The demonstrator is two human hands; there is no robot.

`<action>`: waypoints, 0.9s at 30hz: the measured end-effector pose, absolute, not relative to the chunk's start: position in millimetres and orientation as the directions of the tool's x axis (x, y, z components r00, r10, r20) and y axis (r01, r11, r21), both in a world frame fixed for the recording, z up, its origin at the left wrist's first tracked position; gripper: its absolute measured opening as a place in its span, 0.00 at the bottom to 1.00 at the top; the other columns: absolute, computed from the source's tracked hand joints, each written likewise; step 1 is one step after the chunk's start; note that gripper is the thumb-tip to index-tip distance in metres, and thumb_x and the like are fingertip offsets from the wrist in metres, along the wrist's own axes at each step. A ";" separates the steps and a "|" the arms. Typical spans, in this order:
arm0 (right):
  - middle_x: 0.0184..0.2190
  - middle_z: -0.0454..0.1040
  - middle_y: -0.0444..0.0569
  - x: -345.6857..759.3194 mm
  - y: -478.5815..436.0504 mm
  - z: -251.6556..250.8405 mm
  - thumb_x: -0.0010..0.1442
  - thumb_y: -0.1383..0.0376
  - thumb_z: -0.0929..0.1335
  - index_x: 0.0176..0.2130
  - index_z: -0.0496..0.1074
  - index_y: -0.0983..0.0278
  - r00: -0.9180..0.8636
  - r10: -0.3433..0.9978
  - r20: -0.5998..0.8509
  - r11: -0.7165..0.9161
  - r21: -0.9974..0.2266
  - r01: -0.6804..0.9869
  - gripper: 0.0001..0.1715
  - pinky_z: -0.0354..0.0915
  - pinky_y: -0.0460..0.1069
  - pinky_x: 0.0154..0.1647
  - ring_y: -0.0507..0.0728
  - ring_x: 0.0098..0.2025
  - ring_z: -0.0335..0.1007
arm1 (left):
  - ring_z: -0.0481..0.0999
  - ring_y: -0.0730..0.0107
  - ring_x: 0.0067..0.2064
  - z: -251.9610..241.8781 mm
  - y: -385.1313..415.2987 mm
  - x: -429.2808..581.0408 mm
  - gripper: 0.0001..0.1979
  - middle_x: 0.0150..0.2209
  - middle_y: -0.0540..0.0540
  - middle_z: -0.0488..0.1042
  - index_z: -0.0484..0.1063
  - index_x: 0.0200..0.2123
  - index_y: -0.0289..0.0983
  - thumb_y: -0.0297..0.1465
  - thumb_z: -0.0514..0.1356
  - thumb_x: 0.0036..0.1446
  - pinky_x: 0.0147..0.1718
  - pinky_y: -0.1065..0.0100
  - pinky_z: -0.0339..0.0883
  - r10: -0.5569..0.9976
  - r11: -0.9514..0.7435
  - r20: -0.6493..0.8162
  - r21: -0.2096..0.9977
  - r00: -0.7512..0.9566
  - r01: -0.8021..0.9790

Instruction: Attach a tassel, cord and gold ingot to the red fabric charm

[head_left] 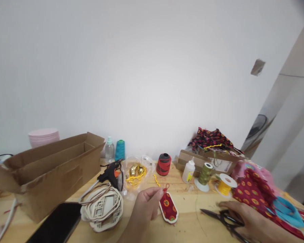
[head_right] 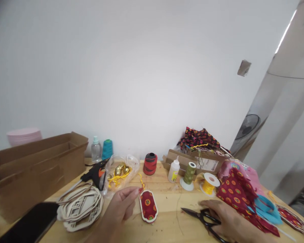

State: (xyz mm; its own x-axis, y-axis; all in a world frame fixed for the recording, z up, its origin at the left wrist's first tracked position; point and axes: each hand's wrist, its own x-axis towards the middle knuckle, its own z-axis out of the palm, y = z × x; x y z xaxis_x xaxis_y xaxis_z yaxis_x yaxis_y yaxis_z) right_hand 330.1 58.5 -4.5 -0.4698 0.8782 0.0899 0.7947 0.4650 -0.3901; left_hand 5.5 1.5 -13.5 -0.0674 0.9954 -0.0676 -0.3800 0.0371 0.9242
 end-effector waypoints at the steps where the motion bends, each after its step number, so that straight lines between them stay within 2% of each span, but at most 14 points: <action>1: 0.33 0.74 0.48 330.1 60.5 -0.5 0.35 0.71 0.69 0.40 0.71 0.58 -0.482 0.873 0.075 0.470 -0.390 0.792 0.28 0.66 0.50 0.35 0.61 0.34 0.70 | 0.41 0.86 0.09 -13.6 1.8 5.1 0.18 0.05 0.63 0.48 0.69 0.20 0.32 0.44 0.62 0.34 0.10 0.76 0.32 0.996 0.045 -0.073 0.922 -0.059 -0.385; 3: 0.34 0.74 0.49 320.6 63.0 11.2 0.38 0.67 0.70 0.39 0.72 0.58 -0.547 0.833 0.078 0.536 -0.354 0.766 0.23 0.65 0.51 0.36 0.60 0.35 0.69 | 0.41 0.86 0.09 -14.2 2.3 4.4 0.19 0.05 0.63 0.48 0.69 0.21 0.33 0.44 0.62 0.34 0.10 0.76 0.32 0.995 0.058 -0.083 0.917 -0.046 -0.395; 5: 0.32 0.72 0.49 298.0 61.7 24.4 0.48 0.64 0.66 0.34 0.73 0.59 -0.626 0.754 0.199 0.656 -0.288 0.698 0.10 0.63 0.51 0.34 0.58 0.35 0.67 | 0.40 0.86 0.10 -15.4 2.0 4.2 0.18 0.06 0.63 0.48 0.68 0.21 0.33 0.44 0.62 0.35 0.10 0.76 0.32 0.995 0.074 -0.095 0.913 -0.031 -0.402; 7: 0.27 0.70 0.48 265.7 56.2 35.1 0.55 0.66 0.61 0.30 0.72 0.60 -0.714 0.612 0.341 0.787 -0.177 0.590 0.10 0.60 0.49 0.30 0.55 0.31 0.65 | 0.39 0.86 0.11 -16.6 0.4 4.6 0.17 0.06 0.64 0.46 0.68 0.22 0.33 0.43 0.61 0.37 0.10 0.77 0.32 0.993 0.099 -0.114 0.904 -0.010 -0.416; 9: 0.24 0.69 0.47 230.8 48.8 41.0 0.56 0.66 0.61 0.30 0.72 0.61 -0.746 0.428 0.510 0.873 -0.021 0.487 0.10 0.55 0.48 0.27 0.53 0.28 0.61 | 0.38 0.86 0.11 -17.2 -1.8 5.4 0.15 0.08 0.64 0.45 0.68 0.22 0.34 0.42 0.61 0.39 0.10 0.77 0.32 0.990 0.133 -0.137 0.883 0.025 -0.449; 11: 0.26 0.69 0.46 200.1 42.4 42.3 0.57 0.68 0.61 0.33 0.71 0.60 -0.751 0.315 0.581 0.903 0.059 0.425 0.10 0.52 0.48 0.27 0.52 0.28 0.59 | 0.37 0.86 0.12 -17.0 -3.7 6.0 0.14 0.08 0.64 0.45 0.67 0.22 0.34 0.40 0.62 0.41 0.11 0.77 0.31 0.985 0.172 -0.154 0.860 0.077 -0.480; 14: 0.31 0.69 0.44 169.9 38.6 37.9 0.56 0.65 0.63 0.40 0.68 0.56 -0.743 0.242 0.624 0.923 0.088 0.375 0.10 0.52 0.48 0.30 0.52 0.30 0.58 | 0.37 0.86 0.12 -15.8 -4.8 6.4 0.13 0.09 0.63 0.45 0.68 0.22 0.34 0.39 0.61 0.42 0.10 0.78 0.31 0.978 0.204 -0.155 0.851 0.139 -0.484; 16: 0.31 0.69 0.43 160.2 39.0 31.4 0.56 0.65 0.63 0.40 0.67 0.53 -0.739 0.224 0.635 0.923 0.104 0.370 0.11 0.51 0.47 0.30 0.51 0.30 0.58 | 0.37 0.86 0.12 -15.6 -4.6 6.7 0.13 0.09 0.63 0.45 0.68 0.20 0.34 0.39 0.61 0.42 0.11 0.78 0.31 0.973 0.221 -0.161 0.848 0.163 -0.481; 18: 0.29 0.69 0.41 156.2 39.7 22.8 0.56 0.64 0.63 0.38 0.68 0.54 -0.723 0.230 0.651 0.924 0.086 0.372 0.08 0.50 0.47 0.28 0.51 0.29 0.58 | 0.37 0.87 0.12 -16.5 -4.3 7.9 0.13 0.08 0.63 0.46 0.67 0.19 0.34 0.39 0.62 0.41 0.10 0.78 0.31 0.967 0.246 -0.184 0.846 0.174 -0.474; 20: 0.25 0.68 0.41 155.3 39.4 13.9 0.56 0.63 0.64 0.33 0.69 0.58 -0.673 0.275 0.687 0.923 0.007 0.384 0.05 0.50 0.46 0.28 0.50 0.27 0.58 | 0.38 0.87 0.11 -18.1 -4.0 9.9 0.13 0.08 0.63 0.46 0.68 0.20 0.35 0.39 0.62 0.40 0.10 0.77 0.31 0.960 0.276 -0.215 0.843 0.182 -0.462; 22: 0.21 0.67 0.41 155.6 38.2 6.2 0.56 0.63 0.63 0.28 0.69 0.61 -0.596 0.304 0.743 0.923 -0.075 0.378 0.07 0.50 0.46 0.27 0.49 0.25 0.57 | 0.39 0.87 0.10 -19.9 -3.7 12.6 0.14 0.07 0.63 0.47 0.69 0.20 0.34 0.40 0.63 0.39 0.09 0.77 0.31 0.952 0.303 -0.237 0.836 0.196 -0.458; 27: 0.16 0.63 0.41 158.8 36.4 -3.3 0.54 0.68 0.64 0.22 0.69 0.62 -0.452 0.216 0.866 0.961 -0.106 0.256 0.11 0.48 0.46 0.23 0.49 0.21 0.54 | 0.40 0.88 0.09 -21.6 -2.7 20.1 0.15 0.06 0.62 0.49 0.68 0.18 0.33 0.40 0.65 0.34 0.09 0.77 0.30 0.931 0.362 -0.288 0.798 0.222 -0.481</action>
